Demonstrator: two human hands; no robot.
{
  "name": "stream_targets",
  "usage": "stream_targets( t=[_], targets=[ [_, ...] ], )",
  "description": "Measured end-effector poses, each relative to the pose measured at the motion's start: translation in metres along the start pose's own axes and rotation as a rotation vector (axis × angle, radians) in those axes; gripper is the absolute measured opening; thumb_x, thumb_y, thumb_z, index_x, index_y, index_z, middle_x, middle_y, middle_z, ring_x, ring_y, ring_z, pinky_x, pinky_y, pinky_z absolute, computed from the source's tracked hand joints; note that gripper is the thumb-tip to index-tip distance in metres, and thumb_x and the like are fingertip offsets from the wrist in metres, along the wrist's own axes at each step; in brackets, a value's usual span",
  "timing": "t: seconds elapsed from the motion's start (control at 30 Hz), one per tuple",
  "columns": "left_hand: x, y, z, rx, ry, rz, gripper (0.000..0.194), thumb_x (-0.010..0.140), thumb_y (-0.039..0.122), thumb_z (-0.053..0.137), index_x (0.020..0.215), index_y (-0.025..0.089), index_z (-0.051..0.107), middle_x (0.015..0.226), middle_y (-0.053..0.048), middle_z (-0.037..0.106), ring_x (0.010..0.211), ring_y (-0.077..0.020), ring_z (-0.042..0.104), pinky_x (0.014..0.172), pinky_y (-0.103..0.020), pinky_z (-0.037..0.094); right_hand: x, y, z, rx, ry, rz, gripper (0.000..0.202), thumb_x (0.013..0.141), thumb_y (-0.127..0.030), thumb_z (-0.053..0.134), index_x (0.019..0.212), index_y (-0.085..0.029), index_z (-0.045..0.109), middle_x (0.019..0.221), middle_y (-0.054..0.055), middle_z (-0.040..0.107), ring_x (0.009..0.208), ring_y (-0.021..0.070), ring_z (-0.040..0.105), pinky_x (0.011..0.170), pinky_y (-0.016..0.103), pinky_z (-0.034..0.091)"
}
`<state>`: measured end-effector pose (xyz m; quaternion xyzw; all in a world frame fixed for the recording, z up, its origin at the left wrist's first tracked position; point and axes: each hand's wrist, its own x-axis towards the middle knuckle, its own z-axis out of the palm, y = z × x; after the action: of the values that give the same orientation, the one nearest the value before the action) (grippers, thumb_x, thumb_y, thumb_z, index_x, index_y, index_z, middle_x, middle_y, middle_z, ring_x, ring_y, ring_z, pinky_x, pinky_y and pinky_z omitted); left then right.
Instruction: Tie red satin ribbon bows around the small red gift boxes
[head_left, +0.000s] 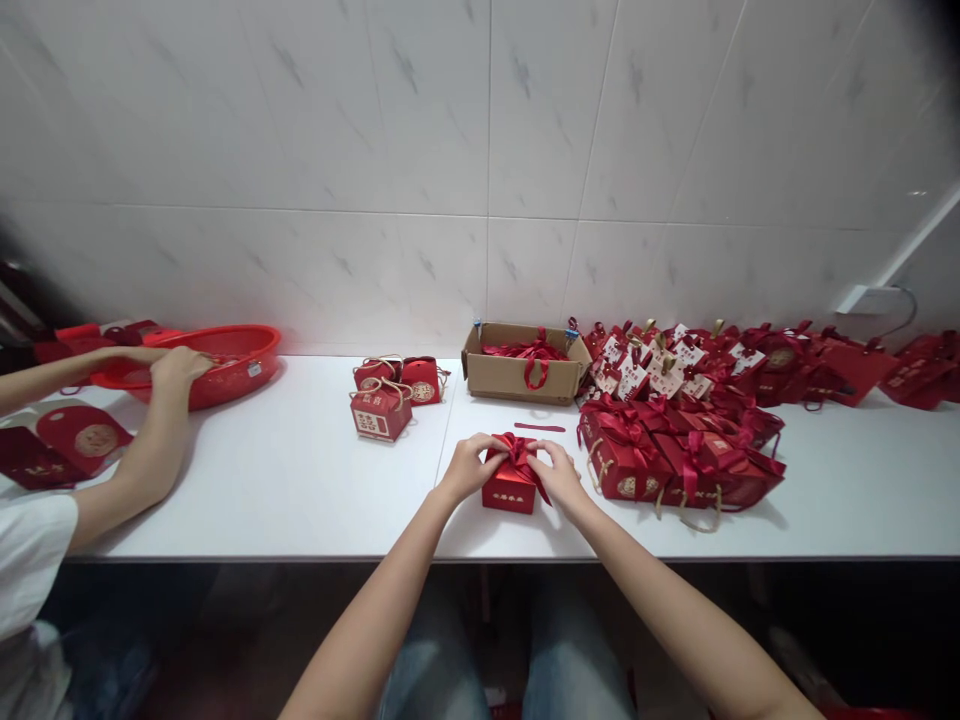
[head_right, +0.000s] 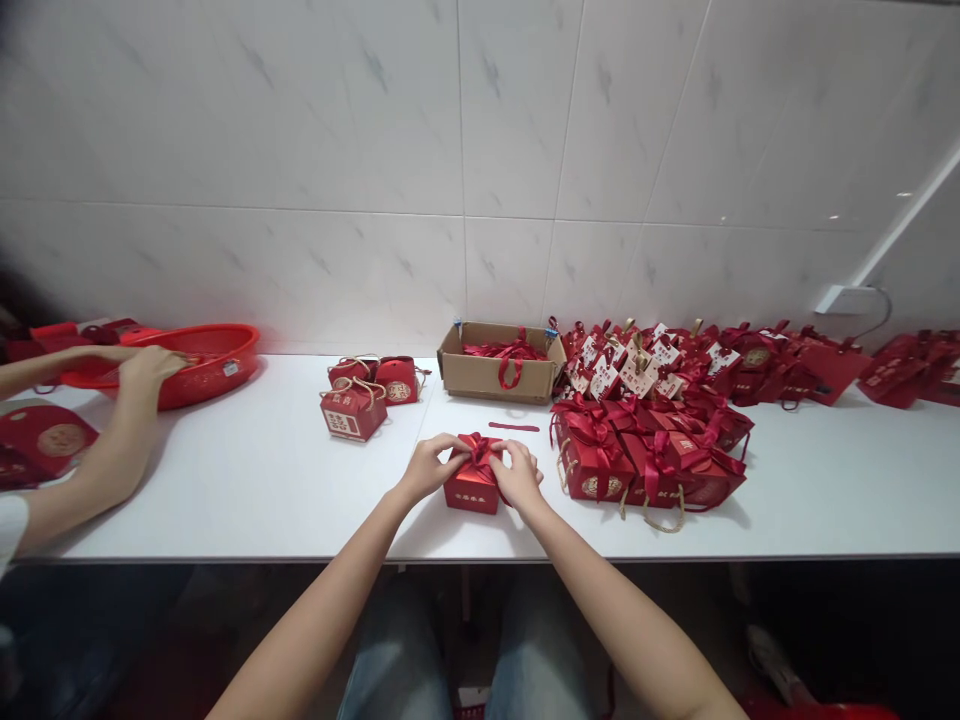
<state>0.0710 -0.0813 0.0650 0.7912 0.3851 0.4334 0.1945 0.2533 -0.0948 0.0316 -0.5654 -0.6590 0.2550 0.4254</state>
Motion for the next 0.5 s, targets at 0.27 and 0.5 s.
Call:
stream_targets(
  t=[0.27, 0.5],
  targets=[
    [-0.002, 0.002, -0.001, 0.029, -0.022, -0.01, 0.015, 0.074, 0.012, 0.056, 0.078, 0.022, 0.067, 0.082, -0.002, 0.07, 0.082, -0.018, 0.063, 0.079, -0.033, 0.049, 0.044, -0.014, -0.021, -0.124, -0.35, -0.228, 0.044, 0.076, -0.018, 0.051, 0.119, -0.026, 0.059, 0.143, 0.009, 0.034, 0.135, 0.0252, 0.026, 0.107, 0.046, 0.024],
    [-0.002, 0.002, 0.0, 0.036, -0.016, -0.024, 0.014, 0.072, 0.01, 0.054, 0.075, 0.02, 0.064, 0.079, -0.002, 0.069, 0.077, -0.0167, 0.062, 0.074, -0.031, 0.048, 0.051, -0.02, -0.031, -0.349, -0.344, -0.439, 0.016, 0.075, -0.017, 0.057, 0.087, -0.02, 0.067, 0.137, 0.009, 0.043, 0.13, 0.031, 0.031, 0.102, 0.055, 0.025]
  ],
)
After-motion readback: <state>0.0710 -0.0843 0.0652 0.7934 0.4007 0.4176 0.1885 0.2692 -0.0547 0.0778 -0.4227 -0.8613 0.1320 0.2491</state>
